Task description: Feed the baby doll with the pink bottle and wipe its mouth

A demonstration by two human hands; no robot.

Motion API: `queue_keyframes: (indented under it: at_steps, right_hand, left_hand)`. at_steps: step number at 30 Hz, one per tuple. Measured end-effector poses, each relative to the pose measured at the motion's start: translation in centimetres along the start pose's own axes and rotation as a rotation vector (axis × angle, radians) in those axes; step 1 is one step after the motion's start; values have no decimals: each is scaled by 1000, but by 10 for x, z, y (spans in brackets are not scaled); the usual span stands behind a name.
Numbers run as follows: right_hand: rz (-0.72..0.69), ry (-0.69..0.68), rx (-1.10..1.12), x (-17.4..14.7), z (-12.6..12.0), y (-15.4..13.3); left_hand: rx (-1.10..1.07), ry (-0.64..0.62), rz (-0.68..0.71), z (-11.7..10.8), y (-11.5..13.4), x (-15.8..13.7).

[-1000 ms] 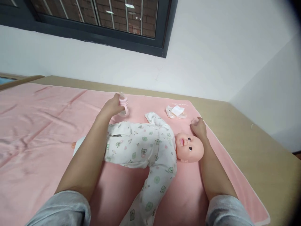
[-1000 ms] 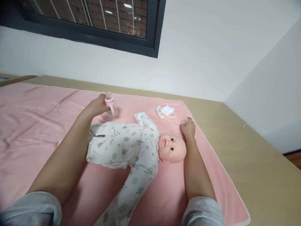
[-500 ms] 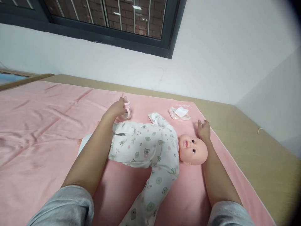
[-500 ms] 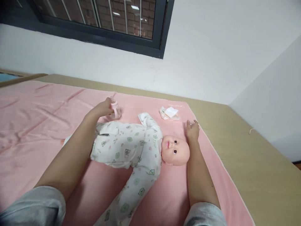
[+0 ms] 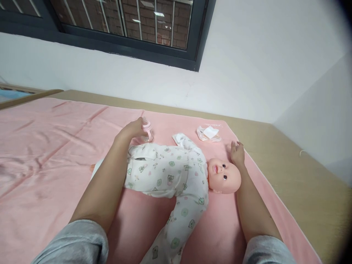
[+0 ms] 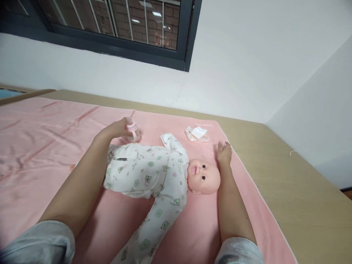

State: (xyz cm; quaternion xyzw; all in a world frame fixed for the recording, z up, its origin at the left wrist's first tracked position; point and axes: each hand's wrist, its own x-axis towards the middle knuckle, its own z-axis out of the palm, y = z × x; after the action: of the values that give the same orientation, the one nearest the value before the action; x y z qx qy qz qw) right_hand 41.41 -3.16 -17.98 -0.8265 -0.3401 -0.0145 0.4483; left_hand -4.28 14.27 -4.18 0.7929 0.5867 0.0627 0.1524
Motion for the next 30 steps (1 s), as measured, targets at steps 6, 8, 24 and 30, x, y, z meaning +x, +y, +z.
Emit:
queue_keyframes:
  at_steps: [6,8,24,30]
  right_hand:
    - [39,32,39,1,1,0]
    - [33,52,47,2,2,-2]
    - [-407,-84,166,-21,1,-44]
    - [-464,-256,178,-29,8,-55]
  left_hand:
    - [8,19,-50,-26,-5,-18]
    - [14,69,-91,-37,-2,-30]
    - [-57,301,766,-3,132,-148]
    - [-59,212,799,20,173,-115]
